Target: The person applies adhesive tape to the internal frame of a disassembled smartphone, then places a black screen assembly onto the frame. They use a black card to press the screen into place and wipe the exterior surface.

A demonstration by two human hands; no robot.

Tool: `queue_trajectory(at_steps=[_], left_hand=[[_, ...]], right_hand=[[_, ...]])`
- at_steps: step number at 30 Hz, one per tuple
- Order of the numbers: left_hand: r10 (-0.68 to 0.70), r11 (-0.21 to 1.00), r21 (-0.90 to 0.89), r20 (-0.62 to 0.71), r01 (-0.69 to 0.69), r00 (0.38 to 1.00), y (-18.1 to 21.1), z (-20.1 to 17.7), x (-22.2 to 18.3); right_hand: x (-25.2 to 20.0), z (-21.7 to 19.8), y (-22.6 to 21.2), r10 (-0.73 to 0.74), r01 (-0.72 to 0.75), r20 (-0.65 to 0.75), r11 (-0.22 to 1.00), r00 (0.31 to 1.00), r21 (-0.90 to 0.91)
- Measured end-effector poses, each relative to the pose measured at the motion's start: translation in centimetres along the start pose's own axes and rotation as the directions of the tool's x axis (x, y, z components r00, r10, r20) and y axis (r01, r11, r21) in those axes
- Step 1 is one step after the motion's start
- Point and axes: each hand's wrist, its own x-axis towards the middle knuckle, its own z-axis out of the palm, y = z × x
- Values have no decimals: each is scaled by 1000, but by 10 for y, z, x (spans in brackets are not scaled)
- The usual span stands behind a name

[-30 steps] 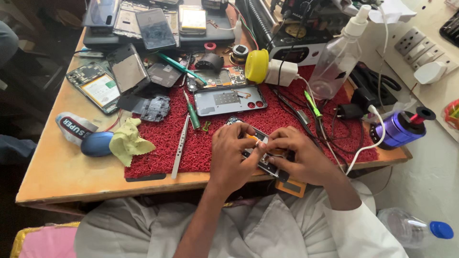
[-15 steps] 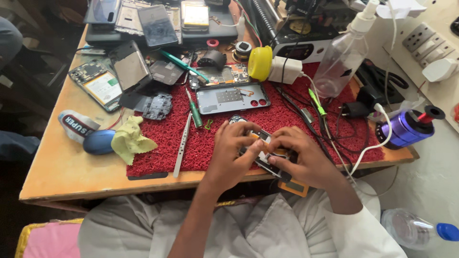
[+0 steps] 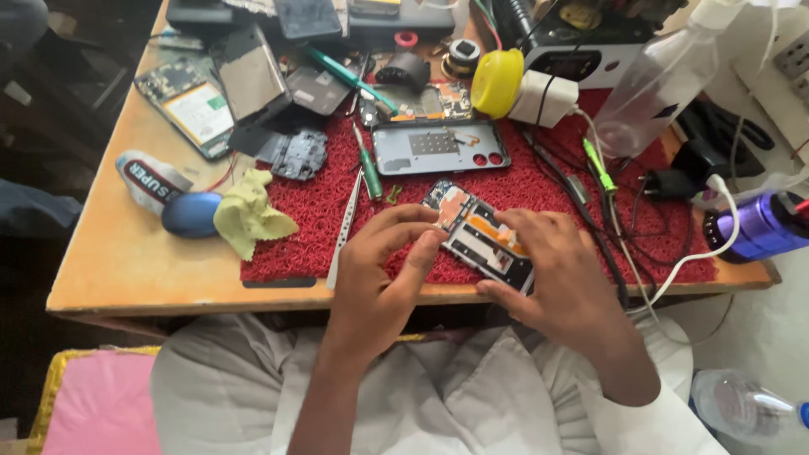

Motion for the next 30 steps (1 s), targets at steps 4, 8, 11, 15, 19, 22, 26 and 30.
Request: queue_trajectory(at_steps=[4,8,11,15,19,22,26,30], left_hand=[[-184,983,-25,12,184,983,-3,5,-5],[-181,979,-98,-19,178,983,-11,16,-7],[-181,973,-164,-90,165,979,-19,27,-9],[-246,925,-330,-147,187,958,-28,45,-8],[-218,902,-399,-94,164,971,-36,58,4],[-217,859,-479,-17,183,976,-38,64,13],[-186,789,-591,28,167,982,-38,71,17],[-232,644,-741,49,191,971,-41,69,16]], right_hand=[[2,1,1,-11,13,-27,997,1000,79],[1,2,7,-33,55,-119,982,992,183],[-2,5,12,219,-170,-80,901,972,398],[-5,6,25,367,-307,93,583,925,753],[-4,7,41,280,-218,127,322,952,922],[0,7,45,207,-167,126,192,970,967],[5,2,38,138,-184,175,58,975,981],[10,4,22,153,-149,121,186,981,971]])
